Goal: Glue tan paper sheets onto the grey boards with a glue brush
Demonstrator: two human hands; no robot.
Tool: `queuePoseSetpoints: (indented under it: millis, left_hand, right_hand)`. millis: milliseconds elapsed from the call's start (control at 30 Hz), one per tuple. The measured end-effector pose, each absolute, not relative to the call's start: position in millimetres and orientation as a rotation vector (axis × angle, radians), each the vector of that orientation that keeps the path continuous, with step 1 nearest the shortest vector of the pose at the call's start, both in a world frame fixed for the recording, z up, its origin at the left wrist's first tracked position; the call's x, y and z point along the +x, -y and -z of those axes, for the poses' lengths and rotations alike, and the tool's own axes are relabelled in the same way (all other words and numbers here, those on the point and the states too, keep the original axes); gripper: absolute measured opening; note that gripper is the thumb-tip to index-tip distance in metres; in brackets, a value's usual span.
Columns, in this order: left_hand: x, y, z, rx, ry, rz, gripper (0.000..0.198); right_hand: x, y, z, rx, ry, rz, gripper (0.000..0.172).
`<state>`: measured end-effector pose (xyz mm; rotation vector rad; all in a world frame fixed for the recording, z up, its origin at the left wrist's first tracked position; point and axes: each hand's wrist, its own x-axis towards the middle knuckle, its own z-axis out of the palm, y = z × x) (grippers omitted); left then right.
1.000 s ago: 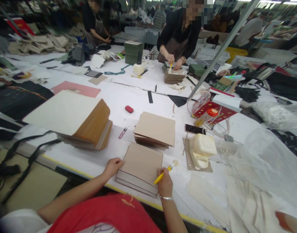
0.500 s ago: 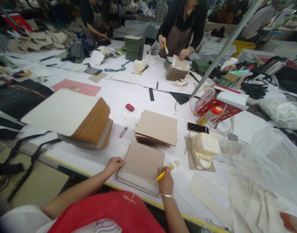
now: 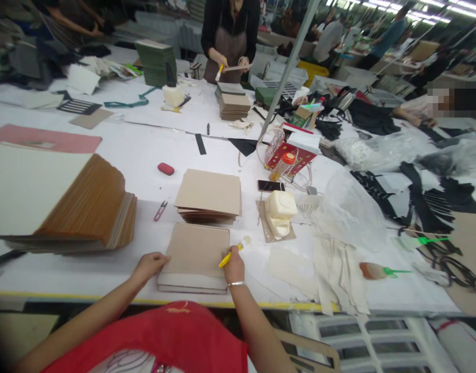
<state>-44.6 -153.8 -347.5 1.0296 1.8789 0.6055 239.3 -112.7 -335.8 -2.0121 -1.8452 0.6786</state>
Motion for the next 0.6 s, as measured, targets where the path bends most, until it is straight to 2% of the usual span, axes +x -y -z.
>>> queuePoseSetpoints:
  millis: [233,500,600]
  left_hand:
    - [-43,148,343,1.057,-1.974,-0.477,0.028]
    - [-56,142,331,1.179,-2.013,-0.333,0.022]
    - [-52,143,319,1.42,-2.061,-0.303,0.023]
  right_hand:
    - [237,110,333,-2.026,1.978,-0.665,0.019]
    - [232,104,322,-2.176,2.196,-0.541,0.031]
    - [241,104,303,-2.172,2.248,-0.406,0.037]
